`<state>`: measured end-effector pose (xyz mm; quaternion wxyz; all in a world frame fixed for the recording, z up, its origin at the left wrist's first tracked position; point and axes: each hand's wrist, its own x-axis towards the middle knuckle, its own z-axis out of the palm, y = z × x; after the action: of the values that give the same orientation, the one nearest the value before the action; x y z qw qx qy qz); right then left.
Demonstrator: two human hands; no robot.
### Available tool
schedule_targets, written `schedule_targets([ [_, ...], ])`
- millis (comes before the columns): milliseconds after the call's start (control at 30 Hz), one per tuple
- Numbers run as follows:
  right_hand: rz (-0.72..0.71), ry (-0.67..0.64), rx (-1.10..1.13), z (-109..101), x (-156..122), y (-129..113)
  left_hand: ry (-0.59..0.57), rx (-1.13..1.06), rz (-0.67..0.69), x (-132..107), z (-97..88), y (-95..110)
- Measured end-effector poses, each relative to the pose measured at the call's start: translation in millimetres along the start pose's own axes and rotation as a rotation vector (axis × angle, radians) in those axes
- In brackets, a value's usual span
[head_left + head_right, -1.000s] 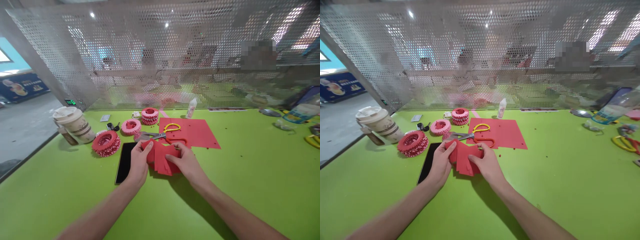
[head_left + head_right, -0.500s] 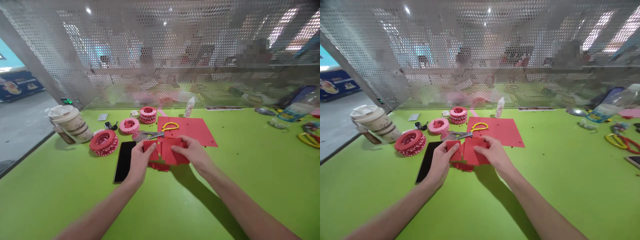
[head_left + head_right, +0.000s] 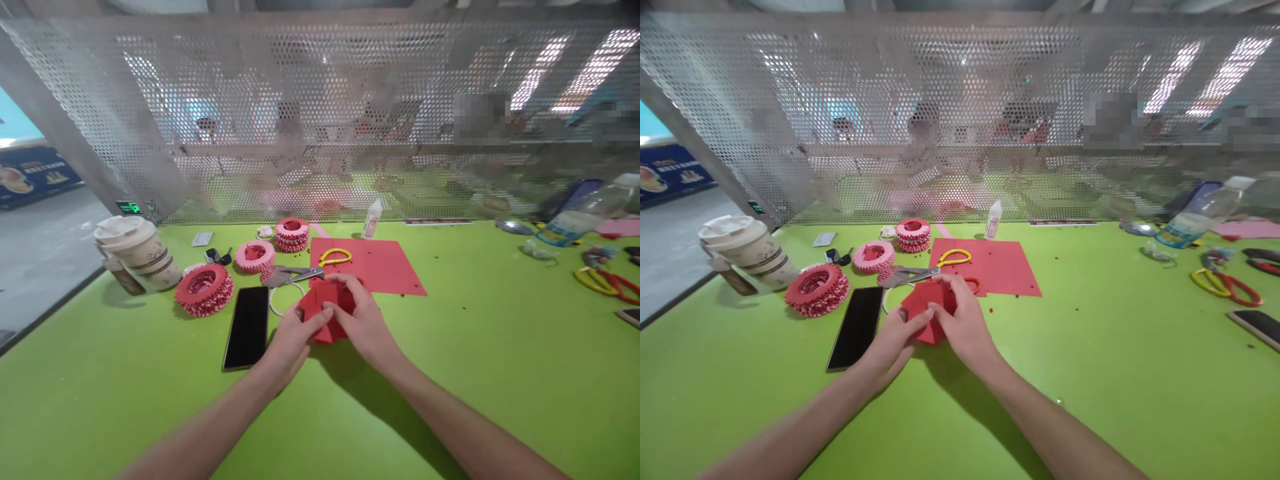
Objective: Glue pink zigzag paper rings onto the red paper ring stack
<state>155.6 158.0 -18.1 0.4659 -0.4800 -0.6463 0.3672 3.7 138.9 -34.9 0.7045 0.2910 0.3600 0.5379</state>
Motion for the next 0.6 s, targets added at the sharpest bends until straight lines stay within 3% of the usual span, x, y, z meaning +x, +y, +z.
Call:
schedule_targets([
  [100,-0.136,-0.014,-0.19,-1,-2,5,0.069,-0.13,-0.07,-1,1.6,1],
  [300,-0.296,-0.113,-0.326,0,-4,15,0.048,-0.209,-0.21,-1,2.1,6],
  [433,-0.285,-0.197,-0.294,2,-4,23,0.091,-0.125,-0.249,0,0.6,10],
  [600,-0.245,-0.19,-0.272,3,-4,28,0.136,-0.079,-0.272,1,-0.2,9],
])
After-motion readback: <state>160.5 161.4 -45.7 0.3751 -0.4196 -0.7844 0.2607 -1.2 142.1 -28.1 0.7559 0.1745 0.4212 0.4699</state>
